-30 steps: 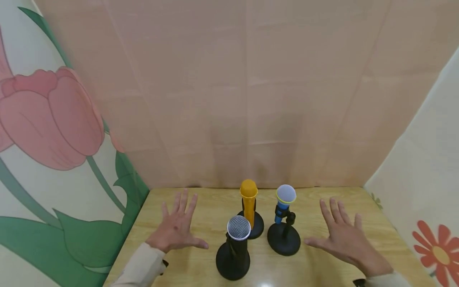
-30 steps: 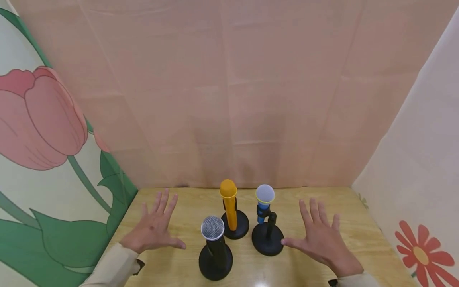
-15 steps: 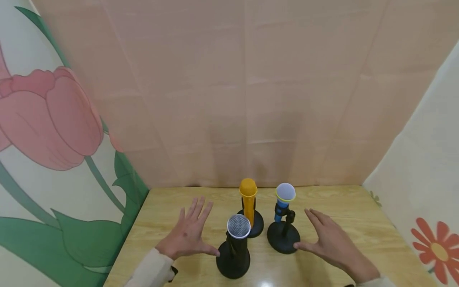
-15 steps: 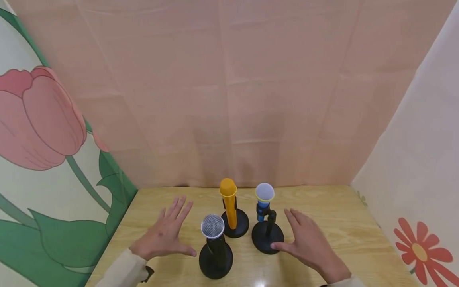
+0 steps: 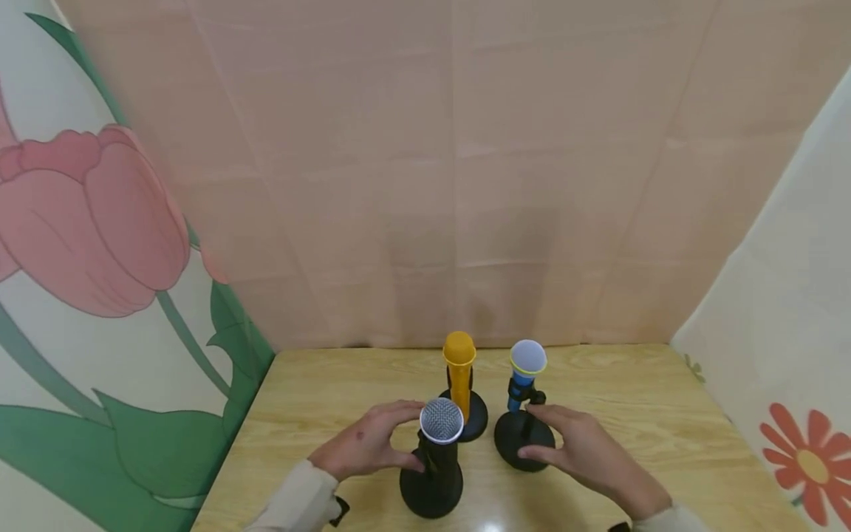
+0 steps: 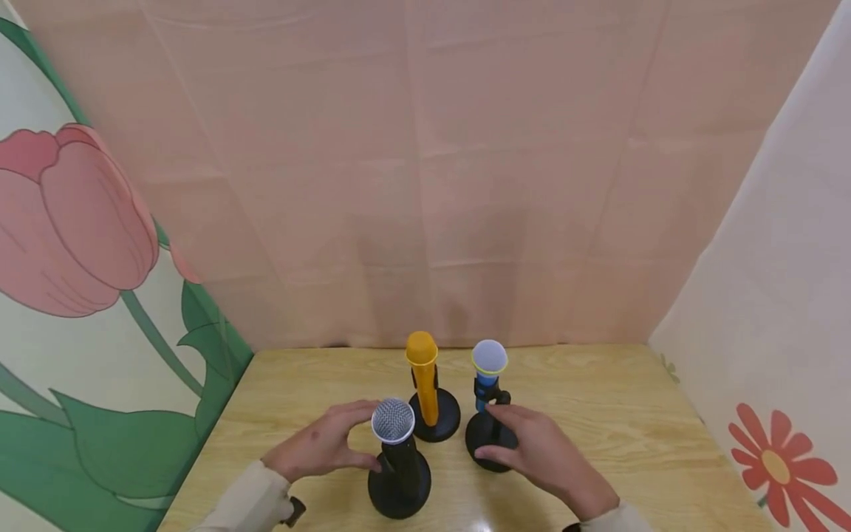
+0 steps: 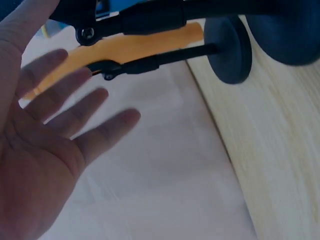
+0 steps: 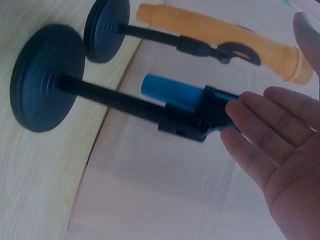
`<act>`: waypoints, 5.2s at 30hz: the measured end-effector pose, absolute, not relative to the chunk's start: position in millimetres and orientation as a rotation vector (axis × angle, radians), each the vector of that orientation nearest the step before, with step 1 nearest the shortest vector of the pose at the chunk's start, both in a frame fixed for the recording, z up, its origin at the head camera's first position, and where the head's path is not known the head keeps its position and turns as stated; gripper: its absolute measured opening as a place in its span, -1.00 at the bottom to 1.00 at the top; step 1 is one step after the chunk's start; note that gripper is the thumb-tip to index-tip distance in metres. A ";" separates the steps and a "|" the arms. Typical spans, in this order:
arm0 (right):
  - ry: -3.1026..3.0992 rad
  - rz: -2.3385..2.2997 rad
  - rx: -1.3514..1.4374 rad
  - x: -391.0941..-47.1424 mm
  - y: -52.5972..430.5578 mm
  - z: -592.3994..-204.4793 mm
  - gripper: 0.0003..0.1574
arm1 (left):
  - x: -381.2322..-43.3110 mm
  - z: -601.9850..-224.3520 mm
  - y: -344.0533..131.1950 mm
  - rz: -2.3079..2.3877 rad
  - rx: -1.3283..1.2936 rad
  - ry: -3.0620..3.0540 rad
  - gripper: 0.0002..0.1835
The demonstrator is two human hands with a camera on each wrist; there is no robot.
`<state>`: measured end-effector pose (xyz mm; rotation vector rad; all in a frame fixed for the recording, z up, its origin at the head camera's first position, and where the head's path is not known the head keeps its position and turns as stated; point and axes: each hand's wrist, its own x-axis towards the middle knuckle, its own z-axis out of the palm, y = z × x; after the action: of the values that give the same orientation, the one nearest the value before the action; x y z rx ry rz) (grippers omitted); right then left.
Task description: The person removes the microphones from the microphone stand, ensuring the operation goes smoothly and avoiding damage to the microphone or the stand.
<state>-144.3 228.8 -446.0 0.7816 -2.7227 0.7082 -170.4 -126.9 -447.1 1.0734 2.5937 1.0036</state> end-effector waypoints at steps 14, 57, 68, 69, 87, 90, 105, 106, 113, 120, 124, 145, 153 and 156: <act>-2.661 0.794 0.946 -148.1 206.3 -448.5 -0.28 | -173.7 -453.6 -117.5 1.184 1.156 2.426 -0.51; -2.466 1.044 1.205 -159.2 162.5 -450.3 -0.44 | -187.9 -472.7 -109.4 1.423 1.162 2.505 -0.79; -2.473 1.284 1.051 -166.9 149.3 -448.7 -0.58 | -186.0 -481.5 -97.2 1.532 1.059 2.633 -0.82; -2.483 1.329 1.019 -167.2 147.7 -448.8 -0.58 | -185.8 -481.9 -96.8 1.525 1.044 2.653 -0.82; -2.452 1.393 0.746 -192.5 136.6 -451.9 -0.59 | -205.8 -484.5 -82.5 1.564 0.922 2.818 -0.83; -2.480 1.384 0.705 -196.8 134.9 -451.3 -0.57 | -211.9 -486.3 -82.1 1.573 0.880 2.831 -0.83; -2.541 1.509 0.552 -216.5 126.3 -450.1 -0.42 | -236.0 -498.3 -91.7 1.815 0.713 2.630 -0.86; -2.540 1.520 0.543 -217.2 125.7 -449.7 -0.42 | -235.9 -497.7 -91.9 1.826 0.700 2.614 -0.87; -2.549 1.536 0.480 -220.5 123.6 -445.3 -0.51 | -231.6 -488.7 -90.6 1.813 0.587 2.574 -0.88; -2.569 1.516 0.459 -221.7 125.6 -442.8 -0.51 | -217.5 -459.2 -87.2 1.781 0.592 2.529 -0.89; -2.577 1.529 0.466 -221.7 125.6 -441.6 -0.53 | -218.1 -461.5 -87.5 1.804 0.607 2.526 -0.90; -2.538 1.563 0.512 -225.0 129.1 -435.4 -0.60 | -239.5 -491.1 -91.0 1.810 0.569 2.502 -0.89; -2.536 1.583 0.539 -224.5 127.5 -430.8 -0.53 | -239.6 -492.1 -92.1 1.806 0.560 2.510 -0.90; -2.536 1.599 0.548 -223.6 126.9 -431.3 -0.53 | -238.0 -494.3 -91.5 1.810 0.572 2.519 -0.91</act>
<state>-223.6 126.9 -431.3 0.5479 -2.5364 1.5990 -238.0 -91.5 -494.3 0.5719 2.5189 1.8105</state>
